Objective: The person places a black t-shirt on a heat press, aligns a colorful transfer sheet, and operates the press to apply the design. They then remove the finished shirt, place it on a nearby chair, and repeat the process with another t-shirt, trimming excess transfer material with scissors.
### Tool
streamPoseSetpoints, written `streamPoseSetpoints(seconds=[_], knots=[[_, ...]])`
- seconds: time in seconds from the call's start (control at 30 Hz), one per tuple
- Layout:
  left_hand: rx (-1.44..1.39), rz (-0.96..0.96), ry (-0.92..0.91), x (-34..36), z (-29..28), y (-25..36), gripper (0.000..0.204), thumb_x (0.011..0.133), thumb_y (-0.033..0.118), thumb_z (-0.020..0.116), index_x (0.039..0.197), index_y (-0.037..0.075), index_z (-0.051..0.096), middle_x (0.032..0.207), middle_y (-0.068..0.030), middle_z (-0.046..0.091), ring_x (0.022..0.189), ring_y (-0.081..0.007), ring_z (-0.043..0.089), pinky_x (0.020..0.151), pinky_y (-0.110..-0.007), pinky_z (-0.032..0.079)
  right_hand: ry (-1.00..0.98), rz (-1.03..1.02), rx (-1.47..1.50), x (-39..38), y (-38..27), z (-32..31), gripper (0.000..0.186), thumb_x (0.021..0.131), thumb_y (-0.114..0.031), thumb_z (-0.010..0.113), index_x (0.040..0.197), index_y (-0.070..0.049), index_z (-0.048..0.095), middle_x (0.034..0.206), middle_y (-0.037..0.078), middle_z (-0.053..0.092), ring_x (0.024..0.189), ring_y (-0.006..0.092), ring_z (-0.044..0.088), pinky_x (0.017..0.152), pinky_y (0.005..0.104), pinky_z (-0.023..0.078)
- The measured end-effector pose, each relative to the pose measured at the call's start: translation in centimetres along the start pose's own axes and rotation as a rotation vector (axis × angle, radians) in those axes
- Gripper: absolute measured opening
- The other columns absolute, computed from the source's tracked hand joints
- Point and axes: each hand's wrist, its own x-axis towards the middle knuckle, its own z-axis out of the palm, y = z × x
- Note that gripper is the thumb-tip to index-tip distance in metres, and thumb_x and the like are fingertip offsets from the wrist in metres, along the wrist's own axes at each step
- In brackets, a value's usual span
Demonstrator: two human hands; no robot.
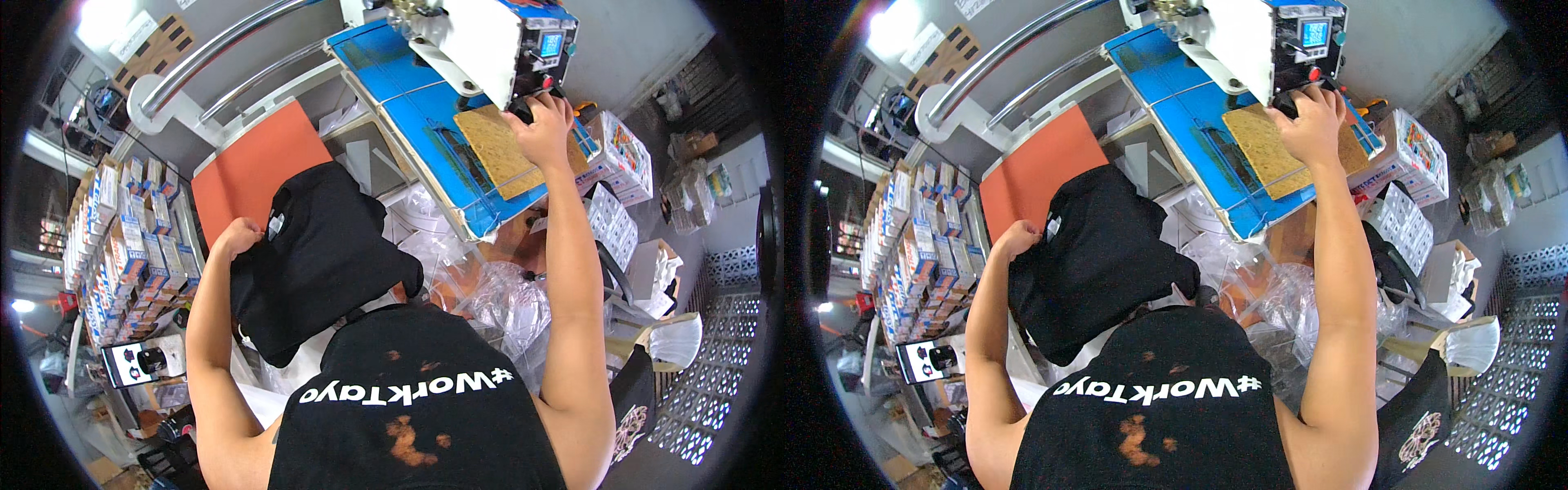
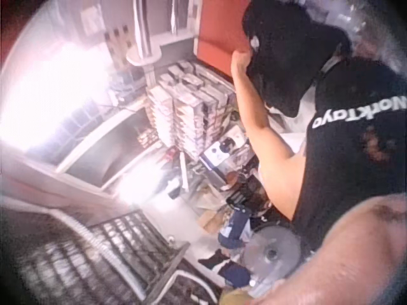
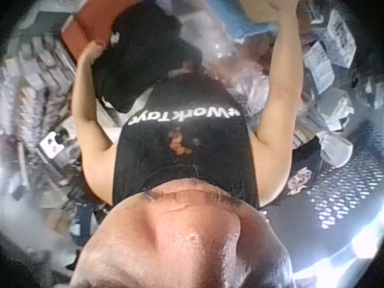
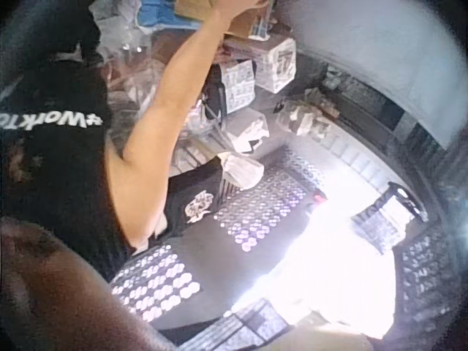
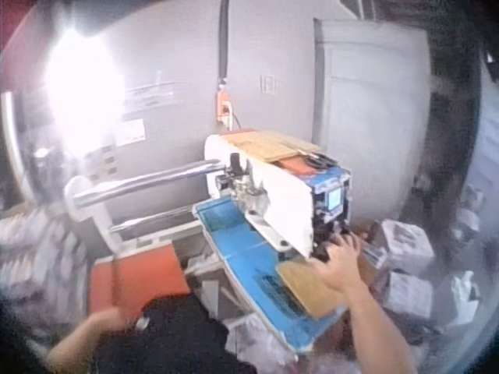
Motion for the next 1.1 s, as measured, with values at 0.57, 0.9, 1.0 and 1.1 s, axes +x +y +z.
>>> streamPoseSetpoints(seconds=[0.57,0.9,1.0,1.1], knots=[[0.141,0.038,0.218,-1.8,3.6,-0.4,0.014,0.087,0.005,0.057,0.093,0.001,0.069,0.082,-0.0131,0.07,0.079,-0.0252,0.068,0.073,-0.039,0.052,0.145,-0.053,0.109,-0.4,0.8,1.2,0.037,0.077,-0.037,0.081,0.101,-0.008,0.074,0.111,0.009,0.063,0.116,0.0352,0.054,0.112,0.0578,0.029],[-0.718,-0.074,0.1,-4.0,-0.1,-0.3,0.005,0.097,0.01,0.067,0.101,0.008,0.068,0.08,0.0022,0.064,0.068,-0.0084,0.058,0.06,-0.025,0.046,0.19,-0.061,0.125,-0.4,0.7,1.4,0.036,0.077,-0.036,0.081,0.1,-0.009,0.074,0.11,0.009,0.063,0.115,0.0354,0.053,0.113,0.0569,0.028],[-0.363,0.0,0.38,-5.0,-3.3,3.2,0.015,0.097,0.012,0.068,0.107,0.002,0.071,0.079,-0.0009,0.067,0.066,-0.0092,0.061,0.06,-0.026,0.049,0.205,-0.071,0.131,-0.5,0.9,1.7,0.036,0.076,-0.036,0.081,0.1,-0.009,0.074,0.11,0.009,0.063,0.114,0.0352,0.053,0.112,0.0566,0.028],[-0.106,0.261,0.554,-5.5,-4.9,10.1,0.025,0.099,0.014,0.065,0.115,-0.004,0.073,0.085,-0.0048,0.071,0.07,-0.0107,0.064,0.063,-0.026,0.051,0.214,-0.075,0.137,-0.5,1.0,1.8,0.036,0.076,-0.036,0.081,0.1,-0.009,0.074,0.11,0.009,0.063,0.114,0.035,0.054,0.112,0.0564,0.028]])
